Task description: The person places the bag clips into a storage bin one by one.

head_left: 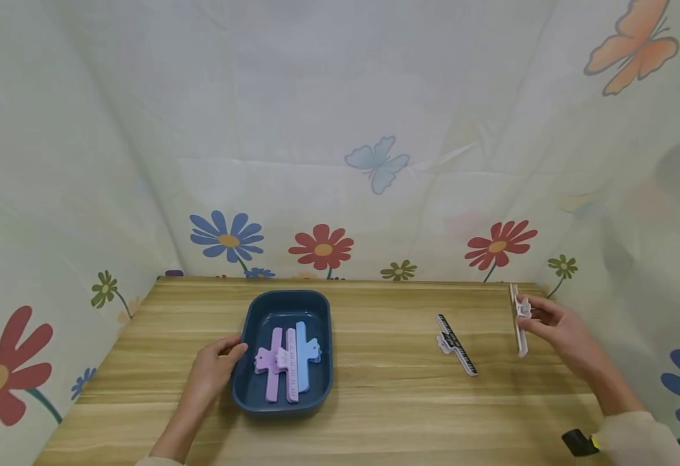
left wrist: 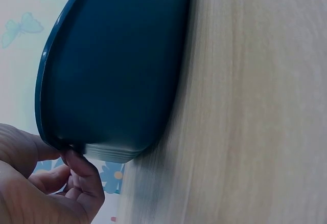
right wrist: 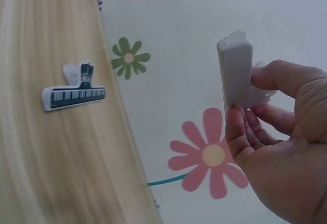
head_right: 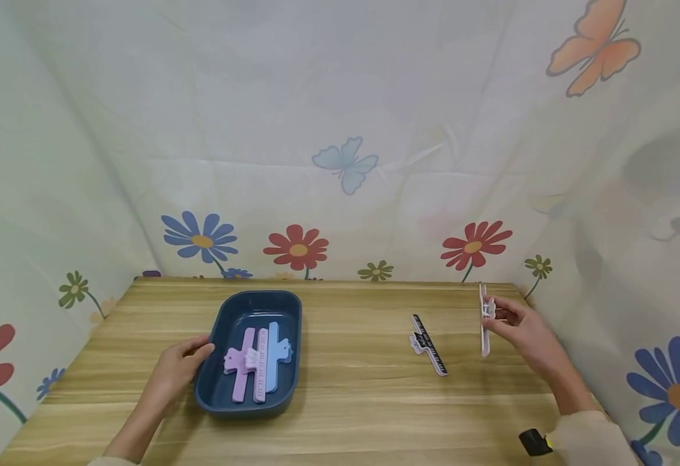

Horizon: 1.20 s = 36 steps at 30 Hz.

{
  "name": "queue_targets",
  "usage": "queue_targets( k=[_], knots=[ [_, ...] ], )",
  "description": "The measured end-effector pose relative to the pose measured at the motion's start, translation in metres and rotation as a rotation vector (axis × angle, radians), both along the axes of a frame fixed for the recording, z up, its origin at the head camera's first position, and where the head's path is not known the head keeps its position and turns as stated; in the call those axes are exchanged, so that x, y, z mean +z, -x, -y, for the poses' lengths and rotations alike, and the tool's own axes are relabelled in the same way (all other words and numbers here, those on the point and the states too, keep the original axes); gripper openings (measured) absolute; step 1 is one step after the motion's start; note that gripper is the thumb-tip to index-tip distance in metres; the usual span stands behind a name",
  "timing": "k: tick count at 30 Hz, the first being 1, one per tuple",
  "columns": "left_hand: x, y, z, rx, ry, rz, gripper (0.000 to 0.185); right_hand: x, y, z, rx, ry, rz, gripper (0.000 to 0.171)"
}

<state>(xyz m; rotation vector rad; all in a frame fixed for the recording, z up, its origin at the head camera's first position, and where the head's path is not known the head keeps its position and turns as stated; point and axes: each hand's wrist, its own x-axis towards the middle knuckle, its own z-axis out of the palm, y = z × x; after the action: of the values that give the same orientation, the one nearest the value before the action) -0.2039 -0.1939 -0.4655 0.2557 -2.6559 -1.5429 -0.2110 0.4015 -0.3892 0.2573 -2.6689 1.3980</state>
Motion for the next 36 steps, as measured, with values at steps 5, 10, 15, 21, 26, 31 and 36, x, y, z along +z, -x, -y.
queue_targets(
  k=[5,10,15,21,26,31,36],
  knots=[
    [-0.001,0.0,0.001,0.0,-0.003,0.013,0.046,0.016,-0.003,0.0,0.002,-0.026,-0.046,0.054],
    [0.0,0.0,0.0,0.0,0.002,0.02,0.046,0.026,-0.004,0.001,0.008,-0.032,-0.049,0.056],
    [0.001,-0.001,0.0,-0.002,-0.002,0.007,0.046,0.031,-0.005,0.002,0.024,-0.005,-0.056,0.057],
    [0.001,-0.002,0.0,-0.004,-0.008,0.02,0.046,0.036,-0.003,0.002,0.024,-0.025,-0.063,0.058],
    [0.002,-0.001,0.0,-0.002,-0.015,0.015,0.046,0.04,-0.003,0.004,0.026,-0.032,-0.073,0.058],
    [0.002,0.0,0.0,0.001,-0.014,0.013,0.046,0.04,-0.003,0.007,0.04,-0.018,-0.091,0.057],
    [0.001,-0.001,0.0,0.0,-0.006,0.01,0.045,0.039,-0.003,0.011,0.031,-0.014,-0.099,0.058]
  ],
)
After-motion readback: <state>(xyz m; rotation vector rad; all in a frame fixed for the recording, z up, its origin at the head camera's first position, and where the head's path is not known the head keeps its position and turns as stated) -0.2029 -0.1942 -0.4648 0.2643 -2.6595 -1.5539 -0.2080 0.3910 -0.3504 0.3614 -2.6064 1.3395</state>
